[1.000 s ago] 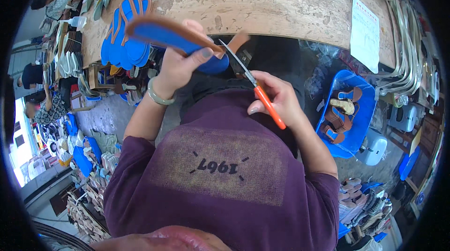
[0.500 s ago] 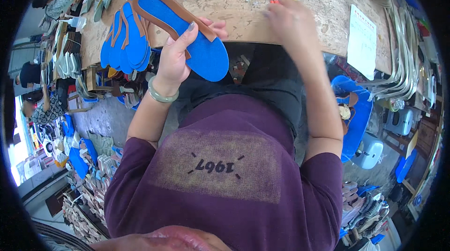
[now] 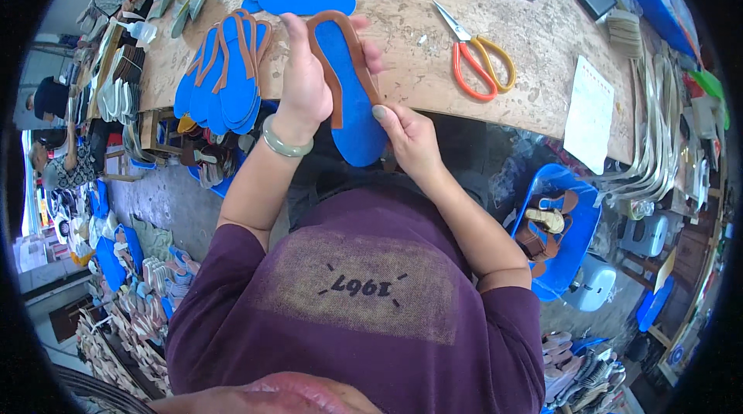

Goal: The person assembles blue slipper soles by attaching brown straps. They pick up a blue sole, wrap a brown strap around the edges, and use scissors to trim the excess strap. The person repeats this process for multiple soles, handling the materials and tools with both hands.

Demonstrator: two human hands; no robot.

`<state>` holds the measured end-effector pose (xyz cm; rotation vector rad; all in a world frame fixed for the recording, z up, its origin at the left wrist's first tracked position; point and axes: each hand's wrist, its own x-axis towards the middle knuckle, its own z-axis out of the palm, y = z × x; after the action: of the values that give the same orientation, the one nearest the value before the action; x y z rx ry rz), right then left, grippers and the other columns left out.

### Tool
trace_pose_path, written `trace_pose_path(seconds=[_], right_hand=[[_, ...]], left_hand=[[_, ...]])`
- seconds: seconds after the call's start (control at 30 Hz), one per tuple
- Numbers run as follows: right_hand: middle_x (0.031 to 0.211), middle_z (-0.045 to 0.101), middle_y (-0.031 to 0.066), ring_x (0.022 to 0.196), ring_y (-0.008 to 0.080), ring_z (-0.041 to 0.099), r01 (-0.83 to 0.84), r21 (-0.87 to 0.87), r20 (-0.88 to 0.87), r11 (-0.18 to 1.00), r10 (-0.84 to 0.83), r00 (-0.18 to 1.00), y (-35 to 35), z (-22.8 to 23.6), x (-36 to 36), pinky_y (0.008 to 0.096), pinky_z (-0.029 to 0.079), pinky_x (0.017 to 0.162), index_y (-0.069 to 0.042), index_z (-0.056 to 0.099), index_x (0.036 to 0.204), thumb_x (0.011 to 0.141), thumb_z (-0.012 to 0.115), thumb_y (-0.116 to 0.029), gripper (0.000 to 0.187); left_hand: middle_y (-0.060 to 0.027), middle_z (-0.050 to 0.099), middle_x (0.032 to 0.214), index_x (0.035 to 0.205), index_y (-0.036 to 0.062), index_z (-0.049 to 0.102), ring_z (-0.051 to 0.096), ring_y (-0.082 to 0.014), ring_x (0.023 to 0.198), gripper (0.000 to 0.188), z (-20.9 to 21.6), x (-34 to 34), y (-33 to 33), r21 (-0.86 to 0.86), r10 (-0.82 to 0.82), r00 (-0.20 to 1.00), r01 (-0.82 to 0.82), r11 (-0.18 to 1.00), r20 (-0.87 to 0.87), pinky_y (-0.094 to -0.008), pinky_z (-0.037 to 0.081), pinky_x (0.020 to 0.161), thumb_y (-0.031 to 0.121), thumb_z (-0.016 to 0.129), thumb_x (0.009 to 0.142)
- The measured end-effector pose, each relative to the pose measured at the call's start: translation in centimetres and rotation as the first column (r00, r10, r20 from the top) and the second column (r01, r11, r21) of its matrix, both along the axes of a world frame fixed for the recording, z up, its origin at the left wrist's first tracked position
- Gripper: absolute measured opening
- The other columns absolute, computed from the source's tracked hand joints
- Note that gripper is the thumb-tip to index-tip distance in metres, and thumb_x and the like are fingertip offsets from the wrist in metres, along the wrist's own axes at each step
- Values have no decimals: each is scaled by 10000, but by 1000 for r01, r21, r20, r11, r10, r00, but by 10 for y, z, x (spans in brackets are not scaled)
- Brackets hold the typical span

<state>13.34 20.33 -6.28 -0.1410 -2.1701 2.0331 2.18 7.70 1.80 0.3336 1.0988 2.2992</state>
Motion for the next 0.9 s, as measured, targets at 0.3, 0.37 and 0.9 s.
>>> trace_pose_path(seconds=[0.3, 0.37, 0.9], right_hand=[[608, 572, -5, 449, 72, 521, -267, -120, 130, 956, 282, 951, 27, 89, -52, 213, 420, 449, -108, 566, 1266, 962, 480, -370, 411], [973, 666, 31, 464, 31, 517, -294, -269, 63, 917, 321, 945, 22, 84, -51, 148, 425, 435, -72, 582, 1237, 963, 469, -312, 381], [1249, 540, 76, 1129, 144, 508, -68, -539, -129, 840, -2, 992, 26, 47, -31, 269, 379, 925, -27, 492, 1301, 981, 451, -318, 434]], left_hand=[[-96, 593, 672, 917, -15, 554, 574, -159, 547, 569, 0, 21, 11, -468, -123, 911, -83, 880, -393, -268, 477, 520, 449, 240, 1013], [-97, 590, 671, 911, -17, 551, 577, -160, 549, 584, -5, 19, 8, -443, -153, 946, 11, 896, -285, -271, 479, 521, 460, 228, 1011], [-190, 612, 1066, 1354, 27, 363, 619, -321, 963, 737, 6, 39, -26, -557, -506, 347, -751, 354, -790, -399, 488, 824, 284, 714, 760]])
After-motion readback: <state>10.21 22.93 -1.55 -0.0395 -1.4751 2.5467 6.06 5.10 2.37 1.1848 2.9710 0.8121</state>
